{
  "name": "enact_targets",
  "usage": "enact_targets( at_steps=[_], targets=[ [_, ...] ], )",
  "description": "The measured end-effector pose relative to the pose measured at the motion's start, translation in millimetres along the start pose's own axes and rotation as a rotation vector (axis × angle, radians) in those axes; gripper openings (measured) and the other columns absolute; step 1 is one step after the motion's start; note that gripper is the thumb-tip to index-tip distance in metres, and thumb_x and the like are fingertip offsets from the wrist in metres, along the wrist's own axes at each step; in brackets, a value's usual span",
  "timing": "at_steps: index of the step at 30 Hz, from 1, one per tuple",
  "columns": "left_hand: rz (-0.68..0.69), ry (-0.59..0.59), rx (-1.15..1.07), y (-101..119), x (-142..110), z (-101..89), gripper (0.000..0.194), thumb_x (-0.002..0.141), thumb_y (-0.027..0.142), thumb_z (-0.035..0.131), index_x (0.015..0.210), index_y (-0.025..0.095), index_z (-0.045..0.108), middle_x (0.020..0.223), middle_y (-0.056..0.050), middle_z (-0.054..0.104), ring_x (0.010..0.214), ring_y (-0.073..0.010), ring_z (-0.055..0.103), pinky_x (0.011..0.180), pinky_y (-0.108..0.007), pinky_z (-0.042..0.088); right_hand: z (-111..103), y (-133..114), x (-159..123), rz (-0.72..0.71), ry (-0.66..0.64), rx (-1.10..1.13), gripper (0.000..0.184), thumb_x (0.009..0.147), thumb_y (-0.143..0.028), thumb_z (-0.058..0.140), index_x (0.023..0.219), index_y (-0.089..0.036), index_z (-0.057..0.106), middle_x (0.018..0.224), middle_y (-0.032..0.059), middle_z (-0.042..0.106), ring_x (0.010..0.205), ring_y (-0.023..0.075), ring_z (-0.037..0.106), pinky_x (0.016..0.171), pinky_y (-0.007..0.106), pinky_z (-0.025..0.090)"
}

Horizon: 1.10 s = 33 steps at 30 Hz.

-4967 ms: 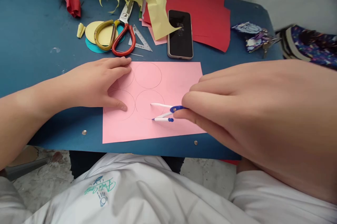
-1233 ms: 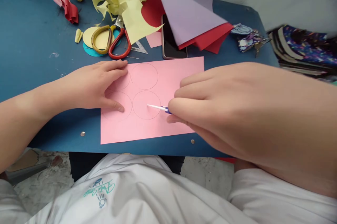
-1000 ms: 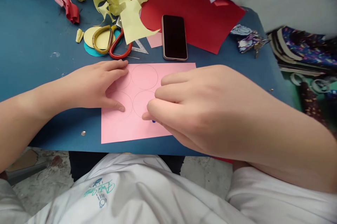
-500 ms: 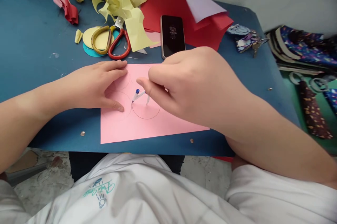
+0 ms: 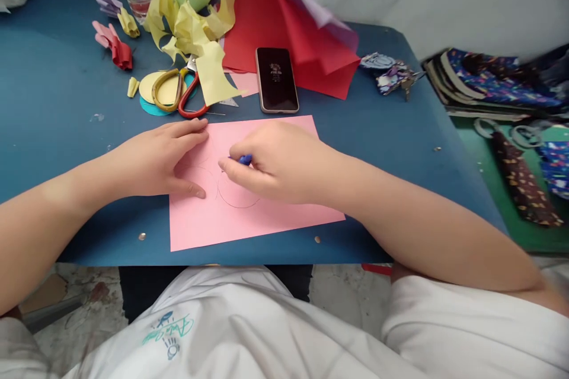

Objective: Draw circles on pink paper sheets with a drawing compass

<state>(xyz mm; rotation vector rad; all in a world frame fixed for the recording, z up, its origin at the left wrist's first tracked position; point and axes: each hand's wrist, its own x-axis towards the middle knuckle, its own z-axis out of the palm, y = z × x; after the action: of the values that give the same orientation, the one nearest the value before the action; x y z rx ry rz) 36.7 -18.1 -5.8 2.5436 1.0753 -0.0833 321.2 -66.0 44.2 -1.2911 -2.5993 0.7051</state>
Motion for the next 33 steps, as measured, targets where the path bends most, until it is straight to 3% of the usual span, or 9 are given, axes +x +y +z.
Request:
enact_targets(
  at_steps=[3, 5, 8, 11, 14, 16, 18, 24, 33],
  targets=[
    [-0.024, -0.007, 0.031, -3.0, 1.5, 2.3, 0.134, 0.099, 0.107, 0.061, 0.192, 0.011, 0.053, 0.205, -0.019, 0.036, 0.186, -0.0495, 0.042, 0.154, -0.057, 0.038, -11.8, 13.7, -10.4, -0.033, 0.097, 0.307, 0.050, 0.127, -0.042, 0.063, 0.082, -0.022, 0.069, 0.060, -0.0042, 0.052, 0.059, 0.0143, 0.047, 0.062, 0.036, 0.036],
    [-0.033, -0.008, 0.032, -4.9, 1.9, 3.2, 0.136, 0.094, 0.106, 0.068, 0.193, 0.014, 0.053, 0.206, -0.018, 0.035, 0.187, -0.0501, 0.040, 0.155, -0.057, 0.038, -17.3, 28.3, -20.7, -0.044, 0.208, 0.463, 0.055, 0.128, -0.067, 0.062, 0.110, -0.020, 0.084, 0.065, -0.0023, 0.065, 0.063, 0.0168, 0.061, 0.065, 0.035, 0.047],
    [-0.037, -0.007, 0.011, -5.0, 0.9, 1.4, 0.134, 0.094, 0.104, 0.071, 0.193, 0.016, 0.054, 0.205, -0.017, 0.037, 0.188, -0.0489, 0.040, 0.155, -0.055, 0.037, -13.8, 61.1, -36.3, -0.018, 0.357, 0.565, 0.071, 0.119, -0.090, 0.066, 0.151, -0.027, 0.079, 0.087, 0.0022, 0.083, 0.071, 0.0224, 0.077, 0.066, 0.037, 0.058],
    [-0.043, -0.014, 0.000, -2.7, -0.6, -2.5, 0.131, 0.097, 0.102, 0.069, 0.192, 0.014, 0.055, 0.205, -0.017, 0.038, 0.187, -0.0472, 0.042, 0.155, -0.054, 0.037, -1.2, 103.1, -50.0, 0.089, 0.496, 0.433, 0.062, 0.121, -0.091, 0.058, 0.134, -0.033, 0.076, 0.091, 0.0038, 0.086, 0.076, 0.0270, 0.083, 0.075, 0.043, 0.066],
    [-0.049, -0.020, -0.003, -1.6, -1.1, -3.6, 0.132, 0.095, 0.104, 0.070, 0.192, 0.015, 0.056, 0.205, -0.016, 0.037, 0.187, -0.0476, 0.042, 0.154, -0.055, 0.038, 8.0, 142.8, -61.0, 0.179, 0.592, 0.146, 0.043, 0.121, -0.074, 0.066, 0.109, -0.032, 0.067, 0.108, 0.0089, 0.091, 0.098, 0.0362, 0.088, 0.092, 0.055, 0.070],
    [-0.050, -0.005, -0.003, -2.8, -1.3, -1.5, 0.134, 0.093, 0.107, 0.069, 0.192, 0.017, 0.056, 0.205, -0.015, 0.038, 0.186, -0.0478, 0.044, 0.154, -0.055, 0.038, 9.8, 162.1, -65.8, 0.243, 0.584, 0.024, 0.034, 0.112, -0.062, 0.079, 0.108, -0.032, 0.063, 0.121, 0.0107, 0.092, 0.106, 0.0414, 0.087, 0.094, 0.059, 0.069],
    [-0.048, 0.023, 0.000, -4.7, -2.1, 1.9, 0.136, 0.093, 0.110, 0.066, 0.192, 0.017, 0.056, 0.204, -0.015, 0.040, 0.185, -0.0475, 0.046, 0.154, -0.055, 0.039, 9.5, 174.0, -67.8, 0.283, 0.532, -0.020, 0.042, 0.099, -0.057, 0.093, 0.114, -0.032, 0.063, 0.132, 0.0115, 0.090, 0.114, 0.0447, 0.085, 0.097, 0.062, 0.068],
    [-0.039, 0.071, -0.006, -8.0, -4.7, 5.3, 0.143, 0.090, 0.118, 0.061, 0.191, 0.018, 0.058, 0.202, -0.016, 0.044, 0.184, -0.0488, 0.048, 0.154, -0.056, 0.041, 9.7, 180.0, -62.6, 0.362, 0.363, 0.035, 0.090, 0.072, -0.062, 0.112, 0.134, -0.029, 0.055, 0.154, 0.0206, 0.075, 0.140, 0.0529, 0.073, 0.114, 0.071, 0.065],
    [-0.039, 0.076, 0.026, -10.5, -5.2, 6.7, 0.144, 0.090, 0.119, 0.058, 0.192, 0.017, 0.057, 0.202, -0.015, 0.043, 0.184, -0.0488, 0.048, 0.153, -0.056, 0.042, 11.1, 180.5, -57.9, 0.341, 0.350, 0.175, 0.086, 0.070, -0.065, 0.111, 0.122, -0.034, 0.050, 0.138, 0.0101, 0.072, 0.131, 0.0463, 0.071, 0.118, 0.072, 0.064]
  ],
)
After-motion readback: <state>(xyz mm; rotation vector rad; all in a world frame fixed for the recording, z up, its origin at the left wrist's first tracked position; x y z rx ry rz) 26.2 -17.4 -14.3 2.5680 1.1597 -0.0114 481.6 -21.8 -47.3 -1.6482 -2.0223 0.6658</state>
